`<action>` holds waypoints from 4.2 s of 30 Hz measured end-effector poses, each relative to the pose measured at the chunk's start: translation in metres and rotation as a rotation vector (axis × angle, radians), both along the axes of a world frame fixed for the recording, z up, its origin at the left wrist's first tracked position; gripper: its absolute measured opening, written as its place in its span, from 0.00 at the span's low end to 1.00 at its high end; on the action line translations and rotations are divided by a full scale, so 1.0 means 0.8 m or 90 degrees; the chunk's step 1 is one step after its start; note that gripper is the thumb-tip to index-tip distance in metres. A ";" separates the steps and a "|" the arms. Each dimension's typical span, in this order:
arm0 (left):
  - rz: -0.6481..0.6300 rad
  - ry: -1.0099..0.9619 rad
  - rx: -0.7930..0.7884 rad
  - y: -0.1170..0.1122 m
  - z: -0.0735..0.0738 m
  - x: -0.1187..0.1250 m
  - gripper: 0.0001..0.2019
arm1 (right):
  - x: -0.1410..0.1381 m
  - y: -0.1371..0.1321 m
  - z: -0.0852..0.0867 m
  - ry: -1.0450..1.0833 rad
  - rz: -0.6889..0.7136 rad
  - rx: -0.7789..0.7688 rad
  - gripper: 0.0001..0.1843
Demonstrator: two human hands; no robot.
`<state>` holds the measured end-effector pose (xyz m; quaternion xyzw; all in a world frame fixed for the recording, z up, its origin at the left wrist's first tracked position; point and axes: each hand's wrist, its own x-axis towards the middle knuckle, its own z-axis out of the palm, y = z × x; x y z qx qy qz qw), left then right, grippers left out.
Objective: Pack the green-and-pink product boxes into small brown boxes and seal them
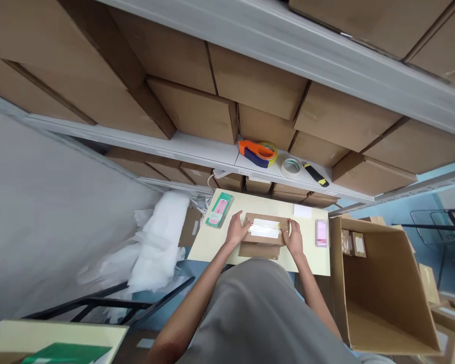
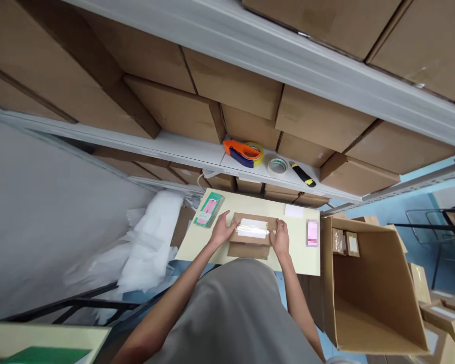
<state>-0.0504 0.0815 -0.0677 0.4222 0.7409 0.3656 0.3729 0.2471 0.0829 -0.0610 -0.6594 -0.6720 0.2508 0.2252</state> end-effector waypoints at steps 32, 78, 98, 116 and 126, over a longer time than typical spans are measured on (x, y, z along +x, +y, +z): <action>0.059 -0.021 0.398 0.016 0.207 -0.018 0.05 | -0.220 0.194 0.242 0.068 0.236 0.118 0.26; -0.331 0.085 0.312 -0.094 0.256 -0.015 0.13 | -0.024 -0.021 0.149 0.052 0.523 0.155 0.11; -0.285 0.102 0.331 -0.103 0.231 -0.006 0.11 | -0.006 -0.025 0.186 -0.009 0.540 0.103 0.14; -0.017 -0.266 -0.016 -0.048 0.110 -0.065 0.17 | -0.009 0.089 0.277 -0.111 0.454 -0.540 0.40; 0.012 -0.307 -0.045 -0.010 0.032 -0.071 0.11 | -0.052 0.161 0.215 -0.132 0.469 -0.678 0.45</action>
